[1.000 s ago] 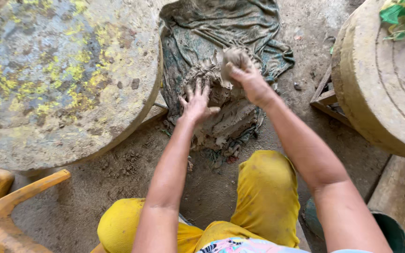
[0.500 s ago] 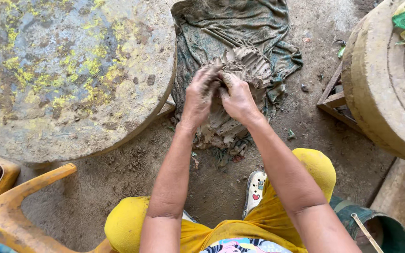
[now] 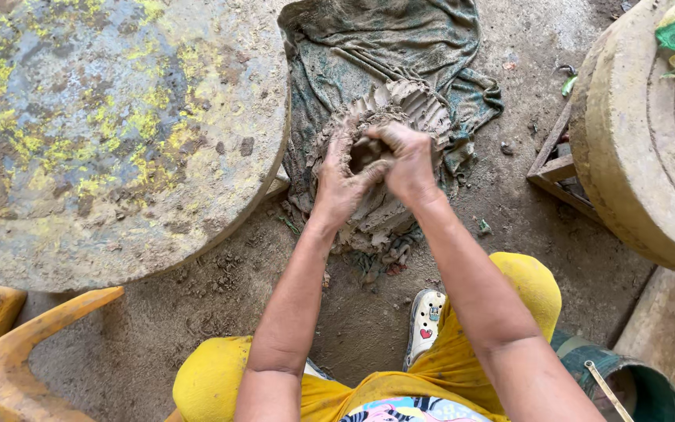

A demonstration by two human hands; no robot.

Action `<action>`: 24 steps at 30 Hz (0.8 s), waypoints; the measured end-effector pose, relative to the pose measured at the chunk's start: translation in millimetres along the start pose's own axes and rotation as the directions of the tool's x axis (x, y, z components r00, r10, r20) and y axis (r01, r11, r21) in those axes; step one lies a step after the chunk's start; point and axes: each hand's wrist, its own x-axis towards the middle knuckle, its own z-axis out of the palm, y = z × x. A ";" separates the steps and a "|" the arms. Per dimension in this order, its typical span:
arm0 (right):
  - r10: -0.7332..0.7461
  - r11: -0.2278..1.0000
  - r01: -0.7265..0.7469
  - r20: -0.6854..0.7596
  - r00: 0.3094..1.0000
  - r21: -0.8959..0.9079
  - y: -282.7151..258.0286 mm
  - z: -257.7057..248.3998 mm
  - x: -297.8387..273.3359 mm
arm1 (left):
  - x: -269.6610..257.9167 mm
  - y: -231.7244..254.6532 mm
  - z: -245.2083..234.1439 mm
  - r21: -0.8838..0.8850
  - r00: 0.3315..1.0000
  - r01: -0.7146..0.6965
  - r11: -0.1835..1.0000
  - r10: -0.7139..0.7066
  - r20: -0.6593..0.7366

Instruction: The person prepares a large lump of clay by hand, repeatedly kneading, folding, and pressing it on a cloth-covered surface between two pottery wheels.

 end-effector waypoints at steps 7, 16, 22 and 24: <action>0.060 0.592 -0.124 0.110 0.992 0.796 -29.5 -12.0 -5.3 | 19.2 -32.9 -16.9 -0.177 0.974 0.084 0.981 -0.119 -0.195; 0.008 0.739 0.098 -0.154 0.988 0.667 -53.6 -80.8 -4.0 | 15.1 -35.9 -8.0 -0.568 0.946 0.207 0.797 -0.311 -0.092; 0.185 0.979 -0.203 0.307 0.933 0.027 -38.7 -175.7 -33.4 | 19.4 -53.6 1.2 -0.498 0.862 0.268 0.825 -0.436 -0.257; 0.588 0.807 -0.471 0.417 0.693 -0.355 12.7 -153.5 -66.2 | 16.6 -59.5 7.1 -0.569 0.909 0.158 0.807 -0.345 -0.236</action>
